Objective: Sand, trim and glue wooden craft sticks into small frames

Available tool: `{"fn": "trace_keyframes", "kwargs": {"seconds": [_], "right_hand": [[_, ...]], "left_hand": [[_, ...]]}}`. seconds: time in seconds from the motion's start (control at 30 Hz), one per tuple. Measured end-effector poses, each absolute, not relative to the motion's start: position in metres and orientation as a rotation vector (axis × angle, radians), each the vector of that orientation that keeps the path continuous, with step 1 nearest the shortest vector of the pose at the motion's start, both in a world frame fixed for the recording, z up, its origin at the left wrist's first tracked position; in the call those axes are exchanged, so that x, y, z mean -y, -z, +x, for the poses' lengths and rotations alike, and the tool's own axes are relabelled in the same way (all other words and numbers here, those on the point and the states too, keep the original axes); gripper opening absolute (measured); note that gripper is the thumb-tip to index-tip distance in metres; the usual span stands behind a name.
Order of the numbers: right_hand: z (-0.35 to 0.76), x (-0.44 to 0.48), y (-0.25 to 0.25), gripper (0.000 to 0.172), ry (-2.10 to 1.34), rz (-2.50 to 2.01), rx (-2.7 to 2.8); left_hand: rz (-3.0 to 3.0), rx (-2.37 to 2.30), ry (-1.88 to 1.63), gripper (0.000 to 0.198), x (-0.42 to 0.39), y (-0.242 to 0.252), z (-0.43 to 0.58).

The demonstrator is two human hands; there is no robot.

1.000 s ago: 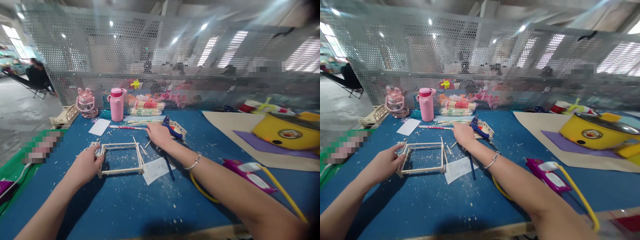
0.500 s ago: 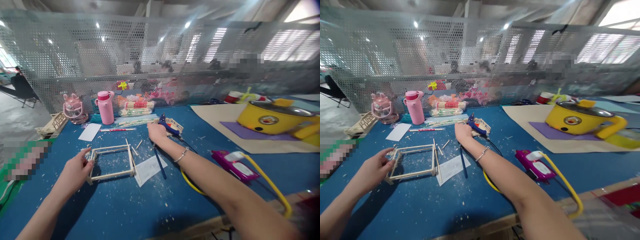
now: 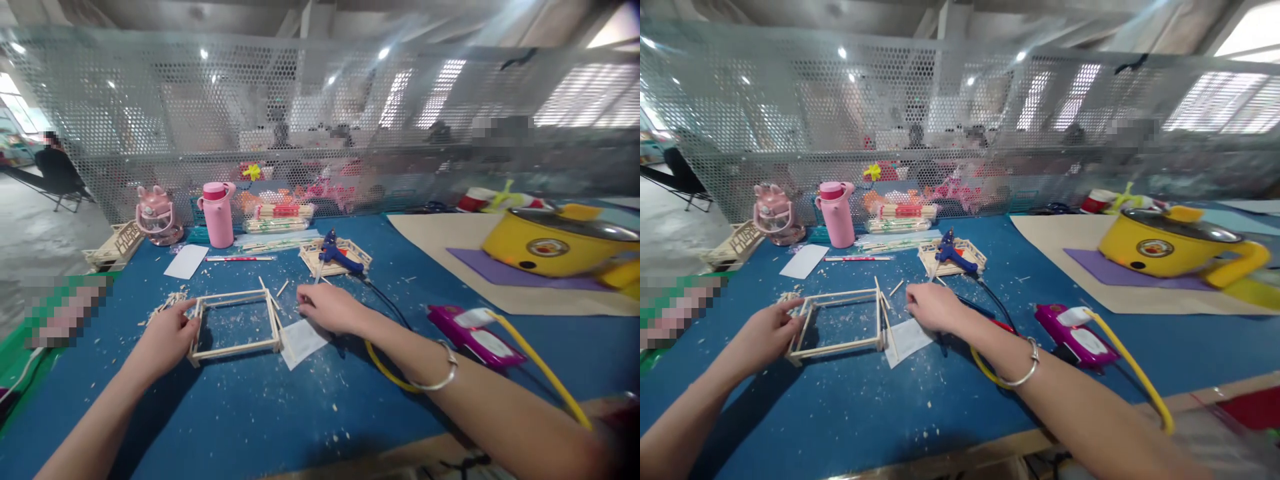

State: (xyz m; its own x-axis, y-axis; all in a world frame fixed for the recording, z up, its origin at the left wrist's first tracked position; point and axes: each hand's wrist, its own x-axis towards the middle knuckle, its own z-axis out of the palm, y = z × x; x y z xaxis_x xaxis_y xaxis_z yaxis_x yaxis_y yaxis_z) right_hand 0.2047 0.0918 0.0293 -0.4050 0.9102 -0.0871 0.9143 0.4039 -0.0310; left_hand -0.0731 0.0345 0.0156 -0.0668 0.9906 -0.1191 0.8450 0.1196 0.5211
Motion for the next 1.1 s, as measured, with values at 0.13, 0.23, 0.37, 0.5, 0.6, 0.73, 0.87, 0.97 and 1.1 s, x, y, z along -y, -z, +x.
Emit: {"fn": "trace_keyframes", "kwargs": {"seconds": [0.13, 0.23, 0.37, 0.5, 0.6, 0.73, 0.87, 0.97, 1.1], "right_hand": [[0.188, -0.141, -0.037, 0.021, 0.033, 1.708, -2.642], [0.170, -0.188, -0.034, 0.019, -0.019, 1.752, -2.587], [0.153, -0.231, -0.028, 0.031, -0.091, 1.792, -2.528], [0.142, -0.239, -0.025, 0.031, -0.112, 1.728, -2.517], [0.132, -0.230, -0.020, 0.031, -0.169, 1.671, -2.585], [0.122, -0.216, -0.008, 0.029, -0.166, 1.597, -2.633], [0.122, -0.211, -0.006, 0.026, -0.123, 1.553, -2.663], [0.126, -0.202, -0.016, 0.021, -0.106, 1.582, -2.712], [0.132, -0.159, -0.044, 0.032, -0.067, 1.668, -2.811]], "left_hand": [[1.786, -1.984, -0.446, 0.048, -0.035, -0.014, -0.069], [1.799, -2.004, -0.450, 0.046, -0.035, -0.013, -0.068], [1.843, -2.072, -0.516, 0.046, -0.035, -0.012, -0.068], [1.800, -2.148, -0.603, 0.049, -0.033, -0.015, -0.068], [1.758, -2.162, -0.656, 0.050, -0.031, -0.017, -0.068], [1.733, -2.156, -0.747, 0.049, -0.030, -0.017, -0.069], [1.707, -2.110, -0.866, 0.047, -0.033, -0.014, -0.072], [1.669, -2.047, -1.016, 0.046, -0.036, -0.011, -0.075], [1.383, -1.780, -1.453, 0.058, -0.039, -0.009, -0.074]]}}
